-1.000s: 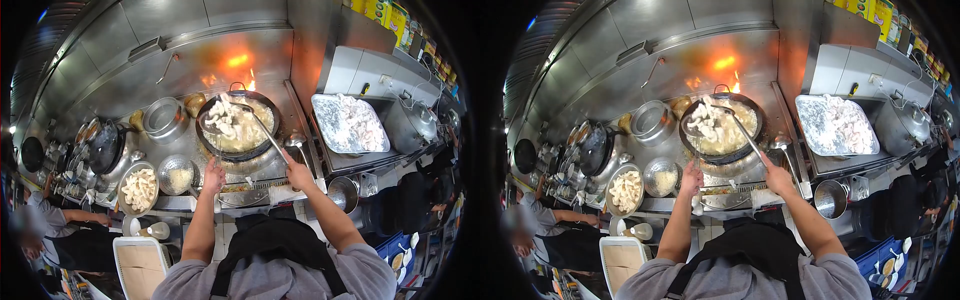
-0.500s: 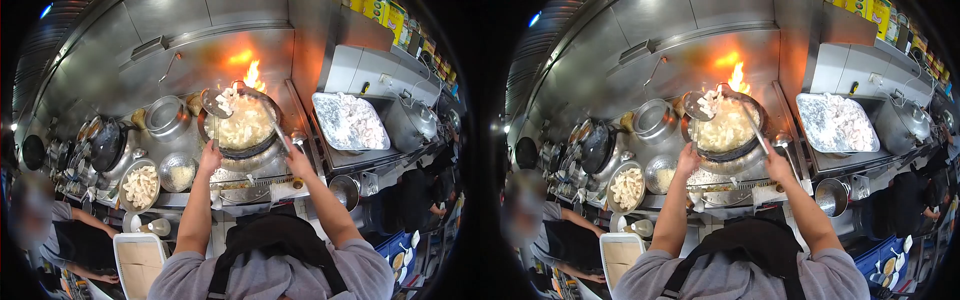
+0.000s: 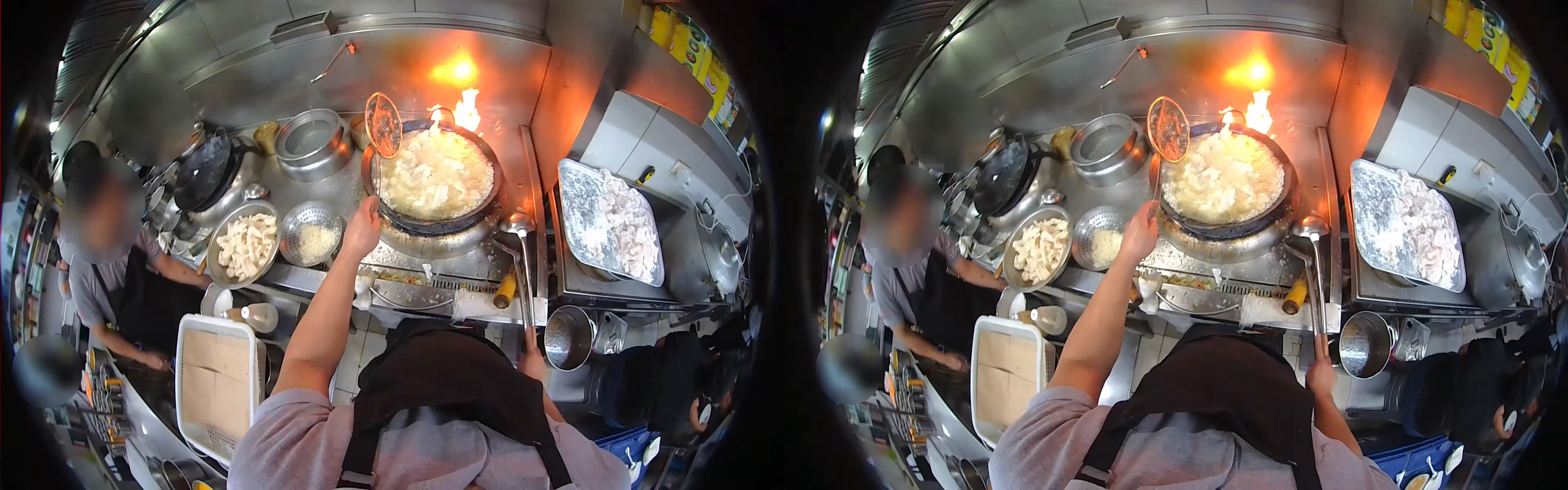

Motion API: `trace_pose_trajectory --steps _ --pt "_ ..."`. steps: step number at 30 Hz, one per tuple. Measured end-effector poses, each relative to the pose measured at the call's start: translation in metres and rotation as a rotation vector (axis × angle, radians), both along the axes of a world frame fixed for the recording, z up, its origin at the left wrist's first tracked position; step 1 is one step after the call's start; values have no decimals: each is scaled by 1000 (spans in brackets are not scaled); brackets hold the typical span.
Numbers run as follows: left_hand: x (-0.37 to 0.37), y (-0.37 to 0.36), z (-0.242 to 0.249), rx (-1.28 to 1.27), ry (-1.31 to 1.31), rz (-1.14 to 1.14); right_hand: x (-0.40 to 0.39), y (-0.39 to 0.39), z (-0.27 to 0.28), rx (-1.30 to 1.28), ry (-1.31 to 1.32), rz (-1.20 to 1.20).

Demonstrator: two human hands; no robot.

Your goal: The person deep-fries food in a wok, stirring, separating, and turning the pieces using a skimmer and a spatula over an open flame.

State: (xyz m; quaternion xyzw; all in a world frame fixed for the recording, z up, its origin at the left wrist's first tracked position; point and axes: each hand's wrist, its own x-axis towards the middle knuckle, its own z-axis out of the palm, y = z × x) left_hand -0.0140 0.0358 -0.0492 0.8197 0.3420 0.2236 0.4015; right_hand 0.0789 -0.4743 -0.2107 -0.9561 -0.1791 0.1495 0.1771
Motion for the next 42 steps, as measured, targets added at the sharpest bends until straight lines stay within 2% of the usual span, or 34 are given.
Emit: trace_pose_trajectory --steps 2,3,5,6,7,11,13,15,17,19,21,22,23,24,25,26,28,29,31,32,33,35,37,41,42 --pt "2 -3 0 1 73 29 18 16 -48 80 -203 36" --pt "0 -6 -1 0 75 48 23 17 -48 82 -200 55" --pt "-11 -7 -1 69 22 75 37 26 -44 -58 -20 114" --pt "-19 2 -25 237 -49 109 46 25 -41 -10 72 112" --pt "-33 -2 -25 238 -44 147 44 28 -17 -19 143 64" --pt "-86 -23 -37 236 128 355 49 7 7 135 177 165" --pt "-114 -28 -47 150 312 467 48 6 2 177 176 213" --pt "-131 -32 -48 124 385 500 52 11 -16 258 158 288" --pt "-138 -17 -76 101 477 542 57 28 -22 288 67 430" --pt "-132 -9 -96 29 533 551 49 61 12 136 265 521" --pt "-130 5 -128 -37 543 486 43 94 22 168 256 589" --pt "-129 2 -136 -34 491 525 36 115 32 235 314 582" --pt "-129 -5 -124 -71 494 504 33 133 41 300 372 573" --pt "-130 -14 -110 -83 439 533 33 152 42 347 302 702" --pt "-130 -21 -99 -96 386 555 33 169 44 342 299 711" --pt "-128 -22 -94 -102 382 556 26 195 55 404 353 757" --pt "-123 -18 -88 -87 147 568 4 250 87 512 483 807" --pt "-118 -16 -85 -93 147 569 -11 281 107 560 558 813" --pt "-101 -6 -77 -96 -407 538 -43 340 129 695 803 621" --pt "-91 2 -69 -102 -409 535 -57 367 143 748 869 592" --pt "-78 10 -60 15 -643 389 -68 389 154 804 933 558" --pt "-74 8 -33 120 -879 218 -80 425 165 886 969 493" --pt "-86 0 0 -727 -639 73 -78 445 172 974 997 423" --pt "-87 9 -18 -754 -693 -111 -31 449 194 906 825 361" --pt "-93 11 -23 -765 -600 -88 -9 437 205 873 749 307"
